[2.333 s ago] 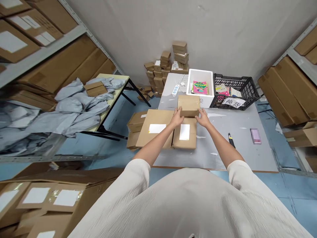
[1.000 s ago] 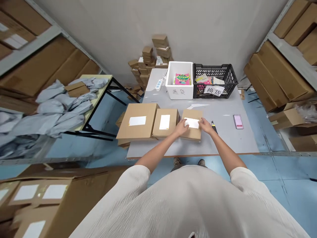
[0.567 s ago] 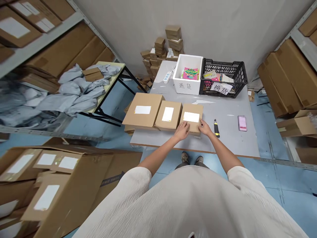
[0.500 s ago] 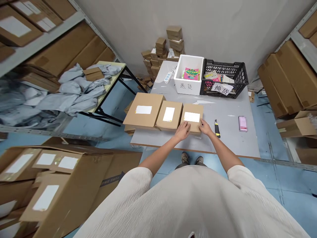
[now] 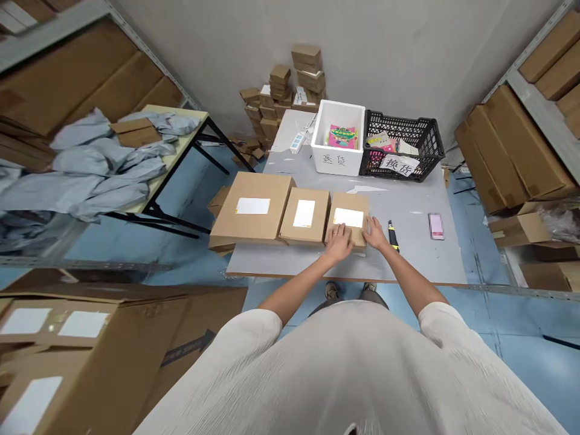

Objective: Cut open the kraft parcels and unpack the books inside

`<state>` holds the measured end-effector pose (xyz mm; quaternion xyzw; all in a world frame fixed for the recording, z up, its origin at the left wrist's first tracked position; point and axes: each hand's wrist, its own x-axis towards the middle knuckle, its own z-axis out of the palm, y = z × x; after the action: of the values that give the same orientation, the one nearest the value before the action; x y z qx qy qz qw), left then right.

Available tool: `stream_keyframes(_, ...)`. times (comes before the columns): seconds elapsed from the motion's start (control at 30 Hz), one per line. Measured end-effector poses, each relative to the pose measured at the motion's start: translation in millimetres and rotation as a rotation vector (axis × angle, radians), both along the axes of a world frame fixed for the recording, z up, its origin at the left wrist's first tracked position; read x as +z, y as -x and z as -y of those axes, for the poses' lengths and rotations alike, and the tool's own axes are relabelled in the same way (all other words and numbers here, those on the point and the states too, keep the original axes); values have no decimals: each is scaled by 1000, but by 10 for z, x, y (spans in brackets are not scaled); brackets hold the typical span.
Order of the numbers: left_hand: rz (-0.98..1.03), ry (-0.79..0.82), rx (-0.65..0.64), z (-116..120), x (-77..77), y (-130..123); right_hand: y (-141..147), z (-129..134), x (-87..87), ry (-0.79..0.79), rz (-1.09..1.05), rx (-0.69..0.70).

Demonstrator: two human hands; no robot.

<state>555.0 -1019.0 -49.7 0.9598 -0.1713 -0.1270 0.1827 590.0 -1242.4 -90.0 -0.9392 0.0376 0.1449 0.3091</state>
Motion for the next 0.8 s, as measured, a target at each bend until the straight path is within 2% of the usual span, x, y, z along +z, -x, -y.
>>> stream_keyframes(0.13, -49, -26, 48, 121, -9, -5, -480, 79, 109, 107, 12, 64)
stream_keyframes(0.27, -88, -54, 95, 221, -32, 11, -1033, 14, 168, 192, 38, 193)
stream_keyframes(0.4, -140, -77, 152, 324, -49, 62, -1331, -115, 136, 244, 32, 323)
stream_keyframes(0.5, -182, -95, 199, 394, -64, 88, -1330, -121, 109, 291, 70, 377)
stream_keyframes(0.57, -171, -97, 194, 422, -75, 82, -1256, -53, 111, 322, 93, 357)
stream_keyframes(0.8, -121, -94, 20, 453, -68, -180, -800, 373, 208, 370, 17, 30)
